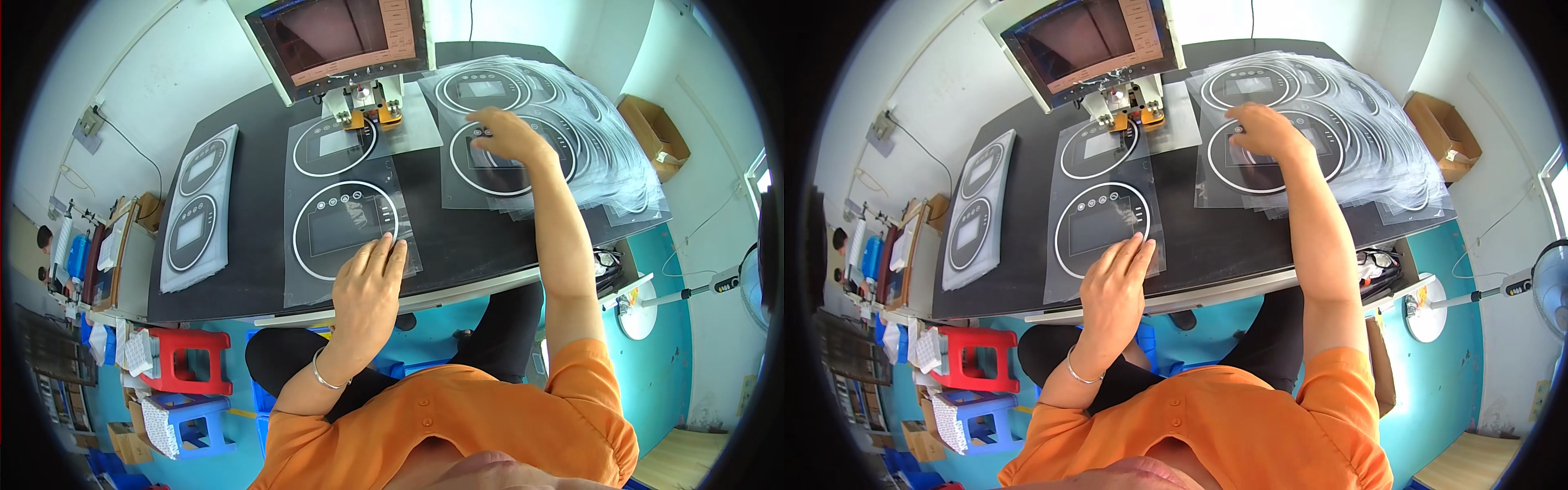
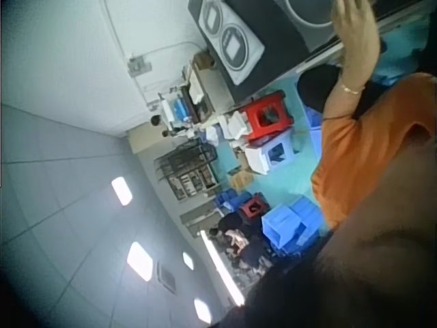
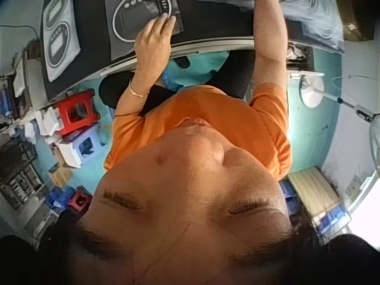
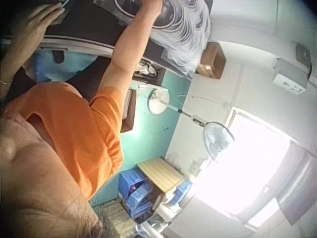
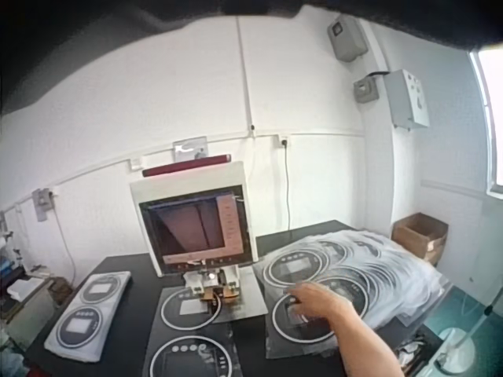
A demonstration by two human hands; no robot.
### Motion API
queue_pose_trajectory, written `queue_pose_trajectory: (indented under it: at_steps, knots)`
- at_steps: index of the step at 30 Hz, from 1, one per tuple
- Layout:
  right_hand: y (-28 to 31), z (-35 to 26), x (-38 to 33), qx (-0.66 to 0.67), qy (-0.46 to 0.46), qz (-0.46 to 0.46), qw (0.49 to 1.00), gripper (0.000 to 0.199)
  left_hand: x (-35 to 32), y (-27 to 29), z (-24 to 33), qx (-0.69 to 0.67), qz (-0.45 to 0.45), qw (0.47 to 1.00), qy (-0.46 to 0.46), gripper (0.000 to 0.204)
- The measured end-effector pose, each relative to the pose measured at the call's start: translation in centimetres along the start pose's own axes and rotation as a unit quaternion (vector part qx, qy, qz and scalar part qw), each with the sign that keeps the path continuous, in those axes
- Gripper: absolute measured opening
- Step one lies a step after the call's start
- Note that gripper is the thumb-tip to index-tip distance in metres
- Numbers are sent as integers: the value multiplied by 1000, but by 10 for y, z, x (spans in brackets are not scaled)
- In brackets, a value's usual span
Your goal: The person aligns printed plastic display sheets under an optical alignment punching machine by hand and stacks the punched sheets onto the workbench.
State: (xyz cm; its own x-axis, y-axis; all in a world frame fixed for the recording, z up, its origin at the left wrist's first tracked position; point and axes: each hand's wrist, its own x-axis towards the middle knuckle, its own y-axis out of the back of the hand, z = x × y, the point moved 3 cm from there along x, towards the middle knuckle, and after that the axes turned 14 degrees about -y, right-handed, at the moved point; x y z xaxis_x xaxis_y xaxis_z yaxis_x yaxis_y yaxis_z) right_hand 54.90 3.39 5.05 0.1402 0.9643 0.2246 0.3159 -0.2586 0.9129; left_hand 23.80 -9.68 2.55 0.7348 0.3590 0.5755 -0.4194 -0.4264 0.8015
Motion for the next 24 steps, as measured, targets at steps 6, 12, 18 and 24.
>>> queue_pose_trajectory:
  at_steps: [6,12,18,24]
  knots:
    - [10,9,1,-10,-56,-88,994,51,-3,6,6,-10,-2,1000,0,31]
    - [13,4,-2,5,-70,-92,993,52,-6,9,11,-9,-24,1000,0,34]
    - [12,7,1,4,-65,-94,993,51,-6,10,11,-8,-4,1000,9,37]
    - [9,10,3,11,-57,-89,994,52,-8,13,8,-39,-5,999,19,35]
